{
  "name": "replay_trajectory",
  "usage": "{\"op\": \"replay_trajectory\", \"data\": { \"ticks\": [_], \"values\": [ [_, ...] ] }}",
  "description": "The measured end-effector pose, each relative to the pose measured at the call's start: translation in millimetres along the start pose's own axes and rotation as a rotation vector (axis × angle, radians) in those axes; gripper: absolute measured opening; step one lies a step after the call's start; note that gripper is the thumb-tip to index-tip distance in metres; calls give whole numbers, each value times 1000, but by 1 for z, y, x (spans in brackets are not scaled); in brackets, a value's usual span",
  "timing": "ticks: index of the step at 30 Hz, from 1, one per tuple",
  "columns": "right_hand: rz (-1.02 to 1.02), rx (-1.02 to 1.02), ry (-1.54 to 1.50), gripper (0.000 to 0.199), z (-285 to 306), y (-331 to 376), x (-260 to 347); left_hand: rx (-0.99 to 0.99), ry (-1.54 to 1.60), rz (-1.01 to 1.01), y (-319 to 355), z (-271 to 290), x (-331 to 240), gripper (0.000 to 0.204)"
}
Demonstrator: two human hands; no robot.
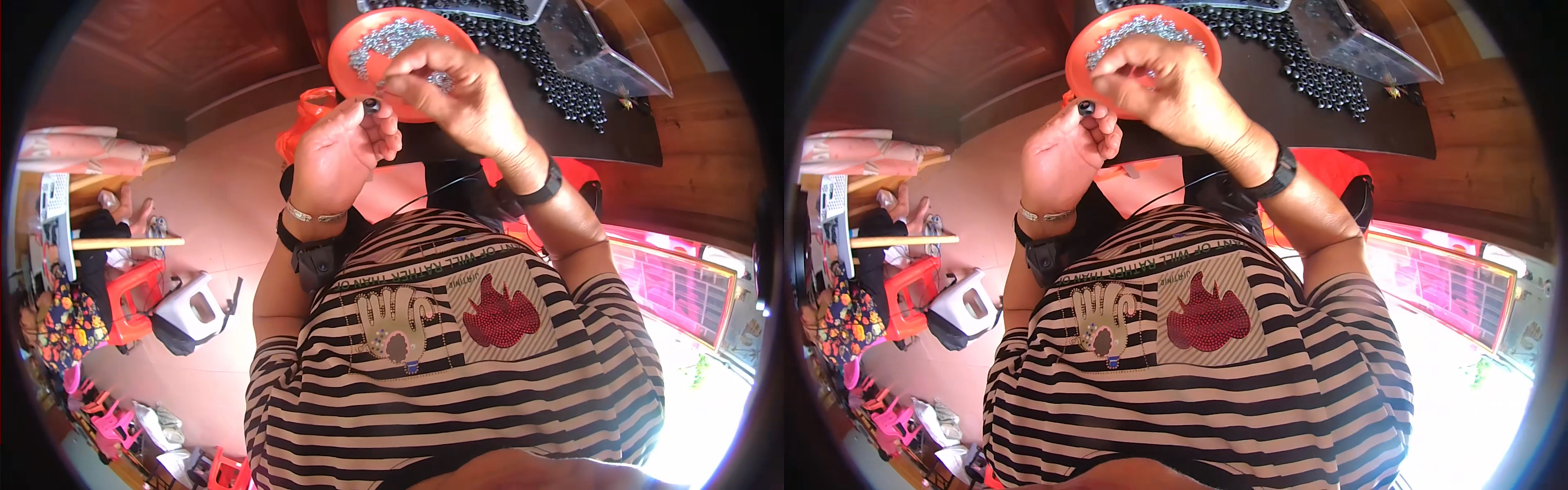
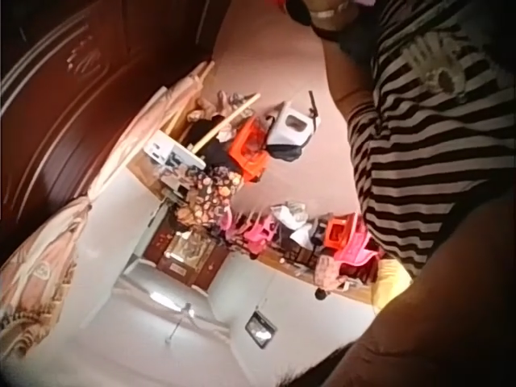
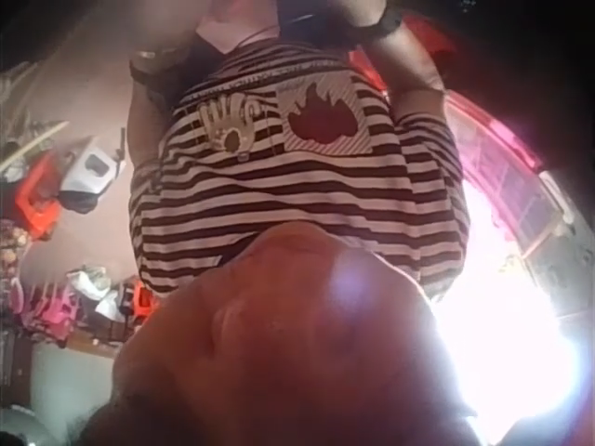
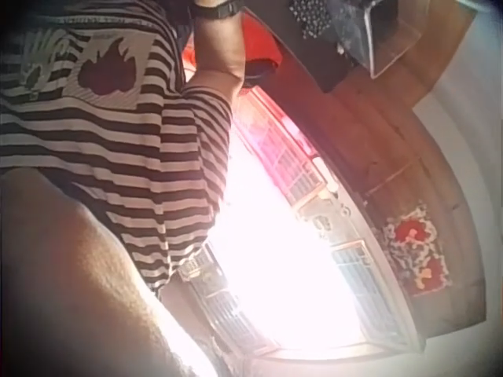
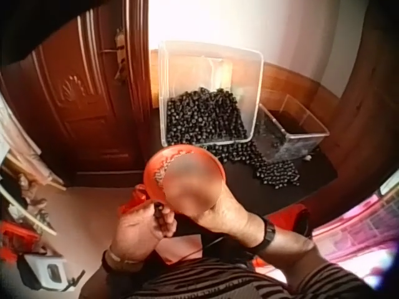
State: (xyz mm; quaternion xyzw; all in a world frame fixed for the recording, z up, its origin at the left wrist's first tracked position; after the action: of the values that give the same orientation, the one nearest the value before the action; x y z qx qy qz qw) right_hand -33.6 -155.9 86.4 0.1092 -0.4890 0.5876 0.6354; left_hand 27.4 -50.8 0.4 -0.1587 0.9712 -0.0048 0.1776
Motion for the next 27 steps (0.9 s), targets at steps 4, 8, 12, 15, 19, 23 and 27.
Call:
{"op": "replay_trajectory", "data": {
  "ticks": [4, 8, 12, 15, 19, 23, 27],
  "values": [
    [-79, 86, -314, 5, -9, 17, -2, -32, 3, 36, -10, -13, 14, 32],
    [179, -120, 102, 7, 8, 26, 3, -50, -50, 75, -13, -20, 26, 30],
    [20, -157, -35, 6, 12, 35, -5, -87, -74, 95, -17, -23, 32, 32],
    [-244, -118, -250, 6, 10, 39, -18, -79, -81, 96, -20, -23, 33, 37],
    [-95, -190, -160, 6, 17, 38, -17, -63, -86, 116, -20, -25, 33, 35],
    [157, -244, 116, 10, 23, 41, -9, -197, -143, 94, -21, -25, 33, 31],
    [211, -214, 241, 14, 26, 43, -1, -223, -182, 103, -20, -19, 32, 28]
  ]
}}
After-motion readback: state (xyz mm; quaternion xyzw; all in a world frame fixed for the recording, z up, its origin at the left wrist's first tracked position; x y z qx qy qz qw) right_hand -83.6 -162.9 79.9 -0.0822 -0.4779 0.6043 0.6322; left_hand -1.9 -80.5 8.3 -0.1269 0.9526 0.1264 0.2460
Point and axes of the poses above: each hand's wrist, its own y-axis away from the middle knuckle, its own z-axis out of the back of the hand, x = y × z, the point moved 7 cm from there along -y, towards the middle knuckle, and after that the axes turned 13 degrees about y, right-handed, at the moved point
